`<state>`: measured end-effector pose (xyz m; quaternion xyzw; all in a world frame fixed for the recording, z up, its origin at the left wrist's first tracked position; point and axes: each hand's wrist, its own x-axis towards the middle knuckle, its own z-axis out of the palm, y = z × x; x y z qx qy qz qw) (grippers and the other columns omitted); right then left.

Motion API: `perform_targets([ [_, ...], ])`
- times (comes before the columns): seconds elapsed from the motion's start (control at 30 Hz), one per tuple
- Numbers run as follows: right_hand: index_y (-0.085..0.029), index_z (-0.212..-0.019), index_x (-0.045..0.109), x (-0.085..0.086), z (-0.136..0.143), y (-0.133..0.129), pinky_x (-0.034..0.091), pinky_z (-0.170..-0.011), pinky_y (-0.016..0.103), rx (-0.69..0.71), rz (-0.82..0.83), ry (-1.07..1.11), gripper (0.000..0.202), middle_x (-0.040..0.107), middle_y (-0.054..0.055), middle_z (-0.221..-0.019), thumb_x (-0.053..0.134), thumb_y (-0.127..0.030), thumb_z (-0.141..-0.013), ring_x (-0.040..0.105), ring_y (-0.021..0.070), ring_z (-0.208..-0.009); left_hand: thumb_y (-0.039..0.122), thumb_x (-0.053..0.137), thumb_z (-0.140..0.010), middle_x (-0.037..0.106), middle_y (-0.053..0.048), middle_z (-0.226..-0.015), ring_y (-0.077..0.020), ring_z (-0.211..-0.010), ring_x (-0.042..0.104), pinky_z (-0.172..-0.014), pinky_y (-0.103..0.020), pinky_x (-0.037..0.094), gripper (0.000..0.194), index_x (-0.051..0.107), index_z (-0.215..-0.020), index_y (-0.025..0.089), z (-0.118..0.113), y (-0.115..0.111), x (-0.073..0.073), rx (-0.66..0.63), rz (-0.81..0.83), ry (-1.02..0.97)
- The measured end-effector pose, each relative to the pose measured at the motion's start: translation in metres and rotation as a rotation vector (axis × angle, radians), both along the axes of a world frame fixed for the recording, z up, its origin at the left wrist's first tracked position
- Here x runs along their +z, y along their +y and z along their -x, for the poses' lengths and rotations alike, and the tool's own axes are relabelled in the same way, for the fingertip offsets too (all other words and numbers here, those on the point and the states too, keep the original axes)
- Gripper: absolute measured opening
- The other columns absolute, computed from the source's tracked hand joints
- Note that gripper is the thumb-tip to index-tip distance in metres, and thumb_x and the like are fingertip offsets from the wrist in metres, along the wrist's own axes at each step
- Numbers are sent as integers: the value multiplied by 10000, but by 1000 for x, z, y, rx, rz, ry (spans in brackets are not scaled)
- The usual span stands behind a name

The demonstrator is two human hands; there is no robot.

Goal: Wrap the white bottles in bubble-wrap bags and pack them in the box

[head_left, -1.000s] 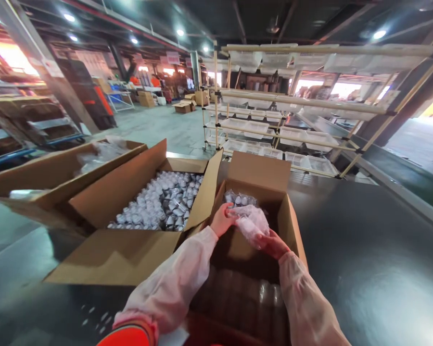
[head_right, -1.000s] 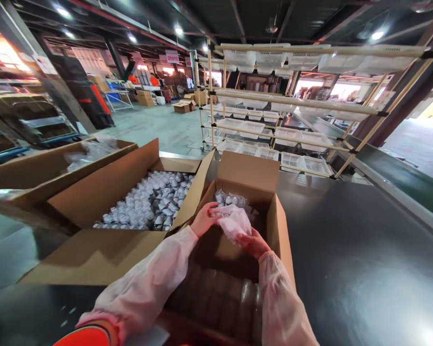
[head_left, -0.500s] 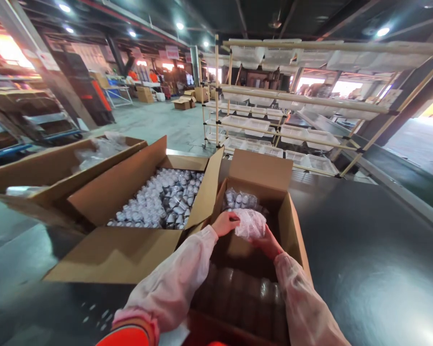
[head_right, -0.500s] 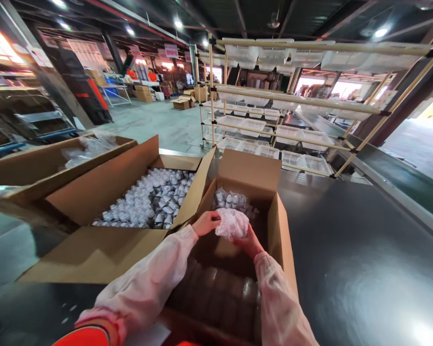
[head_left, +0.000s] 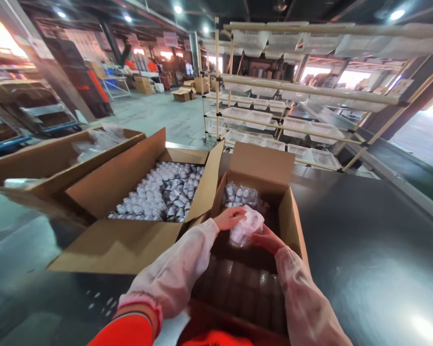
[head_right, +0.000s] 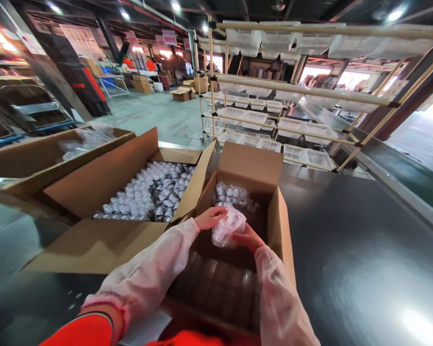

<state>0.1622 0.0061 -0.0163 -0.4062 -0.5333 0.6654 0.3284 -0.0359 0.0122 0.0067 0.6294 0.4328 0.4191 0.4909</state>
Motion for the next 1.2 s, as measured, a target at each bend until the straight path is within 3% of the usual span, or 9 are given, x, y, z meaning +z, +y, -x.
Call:
perform_targets([
  [0.1, -233, -1155, 557, 10, -7, 4, 490, -824, 335, -49, -134, -11, 794, 641, 37, -1064, 856, -326, -426, 592, 233, -977, 233, 609, -712, 667, -17, -795, -139, -745, 558, -707, -219, 419, 157, 684, -808, 134, -1, 1, -2, -35, 25, 72],
  [0.2, -190, -987, 643, 18, -12, 8, 472, -810, 336, -65, -214, -91, 557, 662, 51, -957, 807, -417, -505, 598, 223, -917, 230, 601, -711, 693, -26, -841, -157, -771, 584, -719, -224, 430, 215, 706, -873, 136, -3, 1, -4, -109, 56, 142],
  [0.3, -164, -818, 667, 22, -15, 8, 468, -753, 334, -22, -173, -123, 448, 671, 37, -794, 800, -453, -502, 608, 199, -780, 210, 594, -707, 702, -18, -839, -155, -770, 595, -717, -213, 432, 206, 720, -857, 144, -4, -1, -7, -217, 58, 185],
  [0.47, -139, -830, 679, 26, -17, 4, 468, -671, 307, 126, -61, -128, 567, 684, 48, -781, 821, -491, -409, 609, 178, -700, 201, 584, -715, 708, -26, -864, -158, -776, 604, -721, -209, 438, 240, 719, -904, 144, -3, -3, -16, -370, 30, 291],
  [0.73, -167, -642, 575, 15, -5, 3, 339, -499, 229, -121, -118, -148, 440, 538, -45, -545, 723, -570, -547, 432, 84, -503, 158, 625, -661, 662, 20, -731, -119, -692, 573, -647, -175, 423, 197, 709, -837, 134, -10, -4, -22, -498, -41, 394],
  [0.83, -168, -610, 568, 11, 4, -5, 318, -471, 227, -126, -124, -144, 421, 517, -47, -523, 758, -530, -511, 413, 83, -485, 126, 623, -634, 574, 43, -555, -92, -580, 508, -569, -170, 377, 52, 674, -628, 117, -17, -8, -22, -439, -140, 511],
  [0.9, -170, -600, 567, 11, 9, -9, 318, -463, 227, -118, -126, -139, 411, 515, -45, -521, 767, -515, -499, 416, 86, -482, 143, 593, -666, 500, 38, -479, -83, -530, 448, -526, -184, 328, 147, 624, -528, 103, -21, -10, -24, -320, -169, 545],
  [1.03, -189, -647, 546, 15, 6, -6, 323, -459, 227, -168, -145, -117, 430, 516, -44, -544, 709, -578, -564, 420, 91, -485, 238, 590, -702, 458, 40, -488, -81, -536, 411, -507, -193, 285, 202, 632, -569, 92, -21, -10, -23, -151, -194, 541],
  [1.2, -187, -649, 545, 22, -2, -2, 333, -465, 225, -176, -185, -110, 441, 529, -40, -556, 732, -574, -549, 427, 90, -493, 293, 577, -742, 435, 41, -482, -81, -511, 427, -500, -187, 318, 254, 626, -571, 112, -18, -9, -14, -315, -159, 715],
])
